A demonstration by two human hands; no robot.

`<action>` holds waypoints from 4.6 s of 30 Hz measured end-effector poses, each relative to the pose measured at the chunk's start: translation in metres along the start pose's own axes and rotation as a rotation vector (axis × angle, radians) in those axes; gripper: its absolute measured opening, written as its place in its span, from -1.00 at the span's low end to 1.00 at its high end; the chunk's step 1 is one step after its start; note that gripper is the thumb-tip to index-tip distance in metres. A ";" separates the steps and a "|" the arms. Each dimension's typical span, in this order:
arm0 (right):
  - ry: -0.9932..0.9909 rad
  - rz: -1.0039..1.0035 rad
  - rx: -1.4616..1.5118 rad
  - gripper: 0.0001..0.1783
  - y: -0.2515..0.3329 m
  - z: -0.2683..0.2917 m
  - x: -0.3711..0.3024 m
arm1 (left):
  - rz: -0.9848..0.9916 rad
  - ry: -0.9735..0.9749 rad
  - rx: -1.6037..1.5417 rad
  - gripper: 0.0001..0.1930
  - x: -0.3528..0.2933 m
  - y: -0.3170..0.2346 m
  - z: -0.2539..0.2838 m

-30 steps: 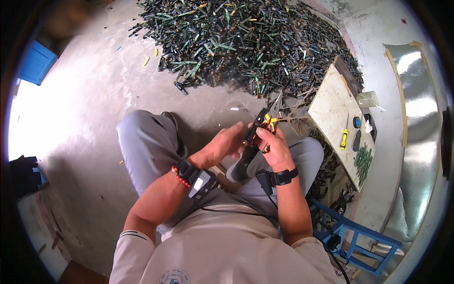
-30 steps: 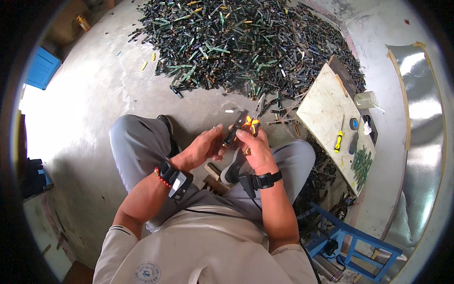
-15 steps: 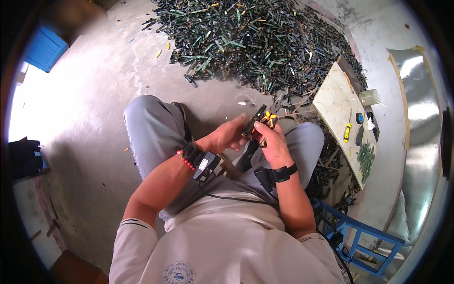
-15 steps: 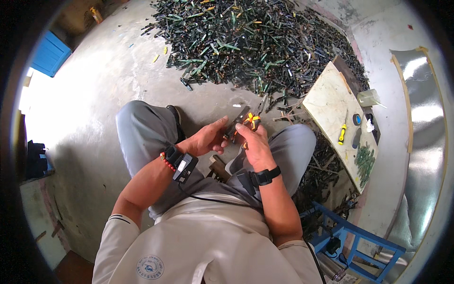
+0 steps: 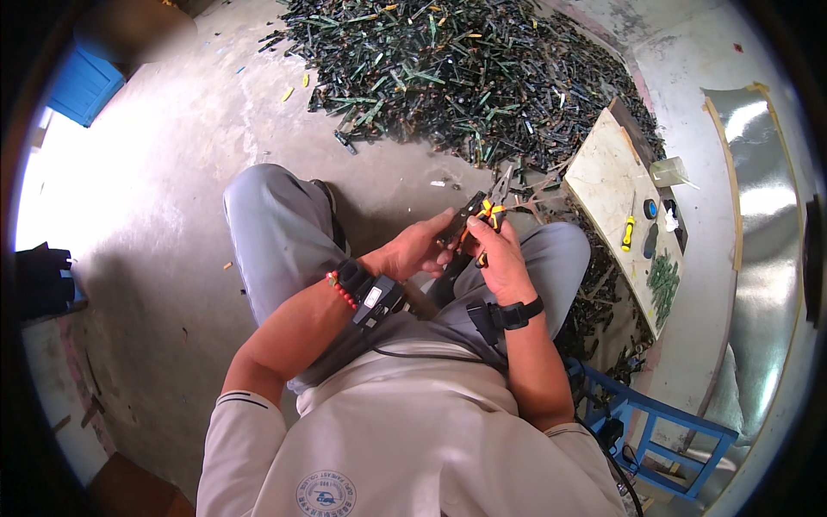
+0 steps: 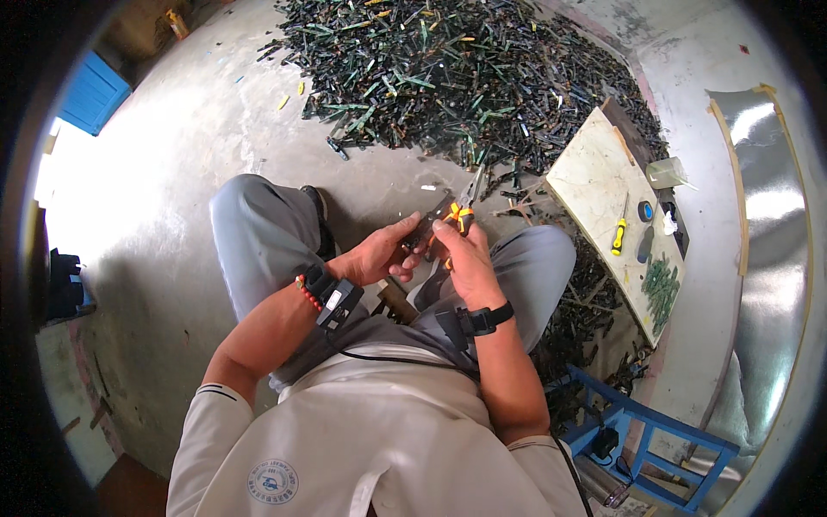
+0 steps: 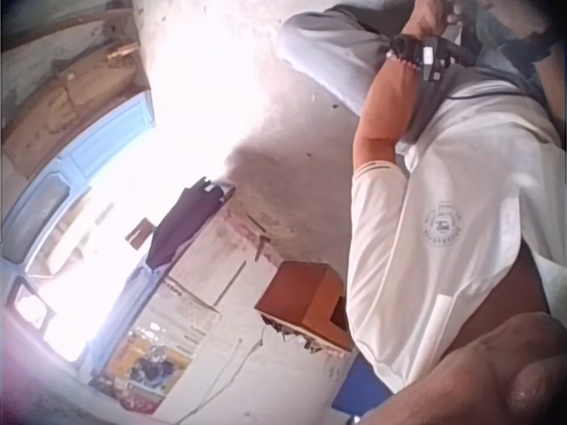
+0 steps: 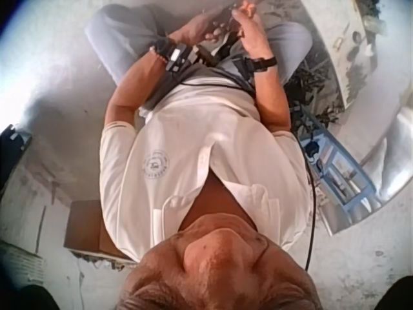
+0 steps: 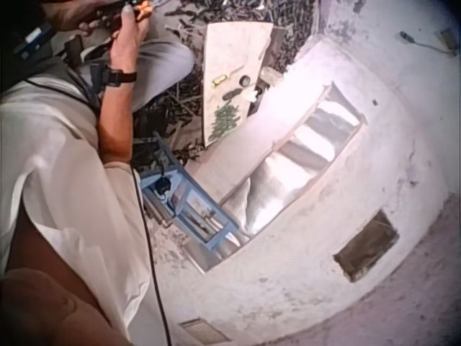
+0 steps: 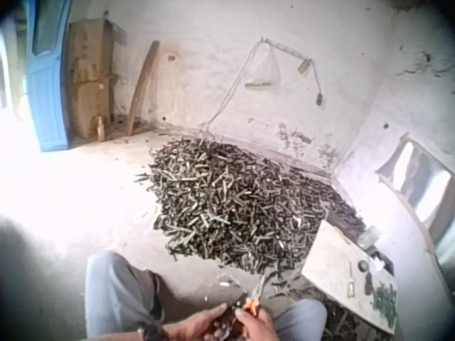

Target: The person sits on the floor and uses a toothbrush to scrub a green circuit board. They then use pliers to pull components off the board and a screwdriver to pry parts loose. The person handles multiple circuit boards from a large pile on the floor, separating components and placing them on a nearby table.

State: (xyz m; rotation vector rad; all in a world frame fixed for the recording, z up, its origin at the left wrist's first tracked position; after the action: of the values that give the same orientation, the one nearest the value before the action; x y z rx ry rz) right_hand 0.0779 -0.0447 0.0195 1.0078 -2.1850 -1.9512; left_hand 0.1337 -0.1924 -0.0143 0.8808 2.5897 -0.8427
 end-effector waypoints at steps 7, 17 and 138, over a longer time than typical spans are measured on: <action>-0.040 -0.151 0.051 -0.78 -0.010 0.025 -0.012 | -0.116 -0.047 0.108 -0.39 0.001 -0.005 0.006; 0.171 -0.310 -0.258 -0.62 0.030 0.008 -0.080 | -0.276 -0.263 0.428 -0.29 0.004 -0.003 0.017; -0.207 0.316 -1.464 -0.74 0.063 -0.026 -0.072 | -0.415 -0.327 0.568 -0.54 -0.007 -0.001 0.027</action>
State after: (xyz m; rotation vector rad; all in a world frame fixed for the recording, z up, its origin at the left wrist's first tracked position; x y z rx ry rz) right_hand 0.1191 -0.0330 0.1089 0.1682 -0.3898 -2.5899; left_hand 0.1399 -0.2124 -0.0320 0.2699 2.2923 -1.7298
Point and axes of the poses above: each hand's wrist, its own x-axis towards the middle knuckle, its own z-axis out of the back of the hand, y = z × x, the point moved 2 cm from there along x, towards the middle knuckle, and after that the axes turned 8 degrees about -x, right-handed, at the moved point
